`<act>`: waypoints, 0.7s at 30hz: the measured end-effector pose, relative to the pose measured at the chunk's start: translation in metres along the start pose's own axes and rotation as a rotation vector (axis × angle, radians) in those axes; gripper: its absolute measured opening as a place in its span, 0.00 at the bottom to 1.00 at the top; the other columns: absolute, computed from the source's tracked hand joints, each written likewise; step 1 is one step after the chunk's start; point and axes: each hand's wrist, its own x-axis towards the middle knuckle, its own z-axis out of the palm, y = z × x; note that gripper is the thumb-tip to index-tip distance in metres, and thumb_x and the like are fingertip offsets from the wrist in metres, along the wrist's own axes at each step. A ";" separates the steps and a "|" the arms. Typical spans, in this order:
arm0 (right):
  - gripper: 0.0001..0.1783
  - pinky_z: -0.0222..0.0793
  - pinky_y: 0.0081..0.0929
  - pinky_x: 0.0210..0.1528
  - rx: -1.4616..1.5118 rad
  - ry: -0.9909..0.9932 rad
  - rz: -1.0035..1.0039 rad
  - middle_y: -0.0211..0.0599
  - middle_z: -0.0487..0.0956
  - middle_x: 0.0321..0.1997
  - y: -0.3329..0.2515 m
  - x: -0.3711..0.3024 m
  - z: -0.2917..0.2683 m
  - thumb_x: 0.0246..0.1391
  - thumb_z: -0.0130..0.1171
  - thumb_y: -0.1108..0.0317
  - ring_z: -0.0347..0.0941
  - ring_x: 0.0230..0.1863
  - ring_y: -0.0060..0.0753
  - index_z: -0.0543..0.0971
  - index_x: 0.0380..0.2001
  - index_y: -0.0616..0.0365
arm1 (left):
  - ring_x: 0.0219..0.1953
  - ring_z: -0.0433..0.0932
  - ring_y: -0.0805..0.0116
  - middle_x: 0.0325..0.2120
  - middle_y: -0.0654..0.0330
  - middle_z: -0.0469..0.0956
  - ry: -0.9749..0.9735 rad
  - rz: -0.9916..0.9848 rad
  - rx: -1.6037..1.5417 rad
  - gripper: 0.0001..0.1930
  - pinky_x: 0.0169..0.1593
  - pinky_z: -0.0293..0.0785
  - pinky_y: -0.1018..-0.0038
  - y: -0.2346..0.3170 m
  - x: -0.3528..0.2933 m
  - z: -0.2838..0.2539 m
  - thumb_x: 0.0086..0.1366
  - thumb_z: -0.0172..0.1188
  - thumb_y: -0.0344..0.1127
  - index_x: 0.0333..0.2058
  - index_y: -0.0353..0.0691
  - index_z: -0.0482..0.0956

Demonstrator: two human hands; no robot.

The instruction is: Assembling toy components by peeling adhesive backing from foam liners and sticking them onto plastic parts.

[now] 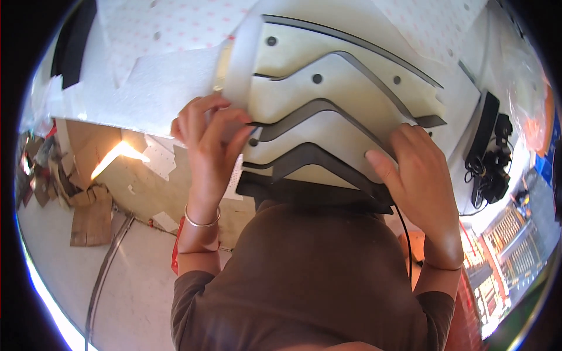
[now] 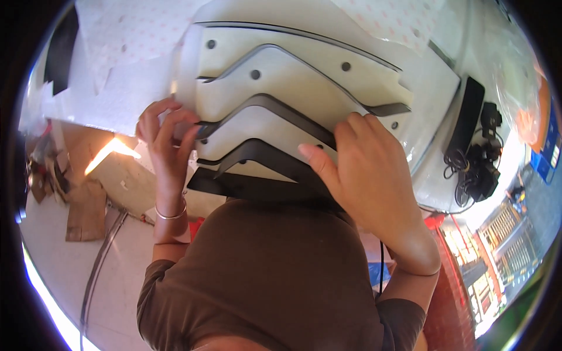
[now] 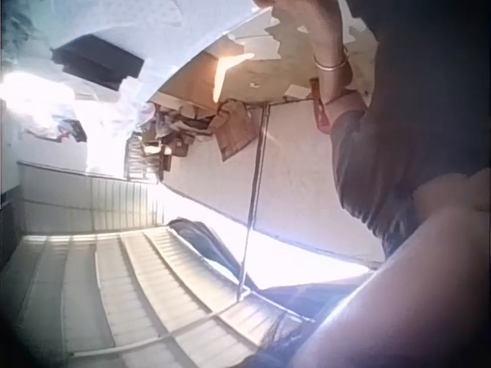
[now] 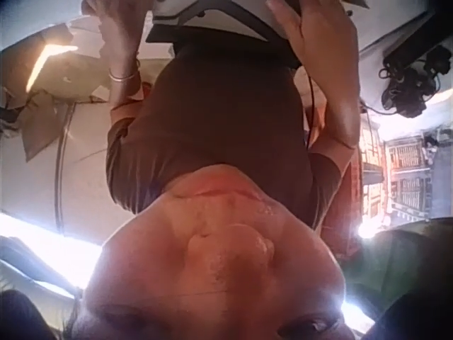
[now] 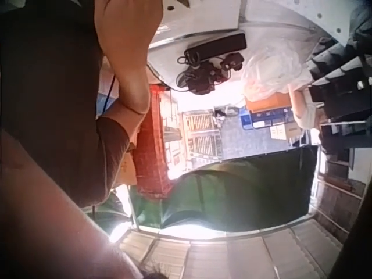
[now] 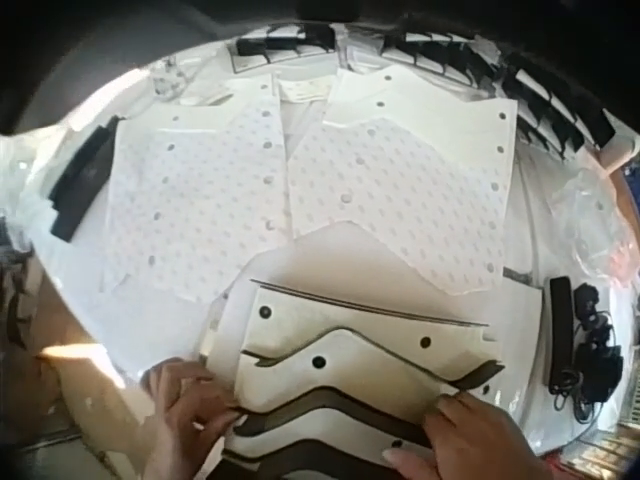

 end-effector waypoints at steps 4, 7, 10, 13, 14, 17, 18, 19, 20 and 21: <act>0.17 0.66 0.38 0.45 0.284 0.175 -0.112 0.46 0.72 0.40 0.002 -0.006 -0.001 0.52 0.58 0.61 0.68 0.45 0.49 0.74 0.38 0.64 | 0.48 0.67 0.63 0.41 0.64 0.71 0.043 0.025 -0.015 0.19 0.52 0.52 0.66 0.004 0.001 -0.010 0.45 0.70 0.35 0.39 0.47 0.77; 0.11 0.69 0.34 0.40 0.028 0.289 -0.278 0.36 0.73 0.36 0.042 -0.022 0.017 0.46 0.62 0.66 0.72 0.39 0.40 0.76 0.32 0.60 | 0.50 0.66 0.56 0.45 0.54 0.68 0.097 -0.083 -0.246 0.23 0.56 0.55 0.63 0.003 -0.008 -0.014 0.50 0.64 0.29 0.47 0.40 0.71; 0.06 0.65 0.32 0.32 -0.005 0.349 -0.376 0.35 0.71 0.28 0.035 -0.018 -0.002 0.45 0.63 0.69 0.69 0.29 0.38 0.76 0.26 0.58 | 0.53 0.64 0.53 0.48 0.48 0.66 0.304 -0.120 -0.410 0.18 0.58 0.58 0.62 -0.008 -0.012 -0.027 0.57 0.52 0.28 0.48 0.36 0.70; 0.10 0.62 0.36 0.30 0.002 0.479 -0.394 0.41 0.68 0.24 0.022 0.000 -0.060 0.49 0.61 0.69 0.66 0.26 0.44 0.71 0.21 0.60 | 0.54 0.63 0.55 0.49 0.49 0.64 0.431 -0.149 -0.408 0.15 0.58 0.58 0.63 -0.017 0.000 -0.039 0.61 0.48 0.30 0.46 0.36 0.70; 0.10 0.63 0.38 0.29 -0.049 0.574 -0.369 0.40 0.69 0.25 0.022 0.017 -0.081 0.50 0.60 0.68 0.67 0.26 0.46 0.71 0.21 0.59 | 0.54 0.63 0.55 0.49 0.49 0.64 0.462 -0.126 -0.412 0.15 0.58 0.58 0.63 -0.018 0.010 -0.040 0.61 0.48 0.30 0.46 0.36 0.70; 0.15 0.64 0.41 0.29 -0.031 0.820 -0.262 0.45 0.70 0.24 0.025 0.083 -0.154 0.55 0.56 0.61 0.70 0.27 0.53 0.73 0.22 0.61 | 0.55 0.63 0.54 0.51 0.50 0.64 0.490 -0.067 -0.305 0.14 0.59 0.57 0.61 -0.019 0.027 -0.051 0.59 0.49 0.26 0.44 0.36 0.72; 0.16 0.65 0.41 0.29 -0.004 0.901 -0.228 0.47 0.73 0.23 0.034 0.109 -0.186 0.55 0.56 0.59 0.71 0.27 0.54 0.74 0.21 0.60 | 0.55 0.63 0.54 0.51 0.50 0.64 0.510 -0.056 -0.305 0.14 0.59 0.57 0.61 -0.020 0.036 -0.054 0.59 0.49 0.26 0.44 0.36 0.72; 0.18 0.67 0.42 0.31 -0.029 1.017 -0.164 0.49 0.76 0.23 0.044 0.138 -0.217 0.54 0.56 0.55 0.73 0.30 0.55 0.76 0.22 0.60 | 0.55 0.62 0.54 0.51 0.51 0.64 0.523 -0.049 -0.214 0.15 0.59 0.57 0.61 -0.023 0.045 -0.058 0.57 0.49 0.25 0.44 0.37 0.73; 0.19 0.69 0.44 0.35 -0.064 1.054 -0.036 0.51 0.77 0.25 0.050 0.162 -0.250 0.54 0.54 0.52 0.74 0.34 0.57 0.78 0.24 0.58 | 0.55 0.62 0.54 0.51 0.51 0.64 0.534 -0.041 -0.127 0.16 0.59 0.57 0.61 -0.027 0.055 -0.062 0.56 0.50 0.23 0.44 0.38 0.73; 0.19 0.71 0.47 0.42 -0.115 1.115 0.052 0.52 0.79 0.30 0.055 0.185 -0.281 0.53 0.54 0.50 0.74 0.38 0.59 0.80 0.28 0.56 | 0.56 0.61 0.54 0.53 0.52 0.64 0.537 -0.056 -0.012 0.17 0.60 0.55 0.60 -0.036 0.064 -0.068 0.54 0.53 0.23 0.44 0.39 0.73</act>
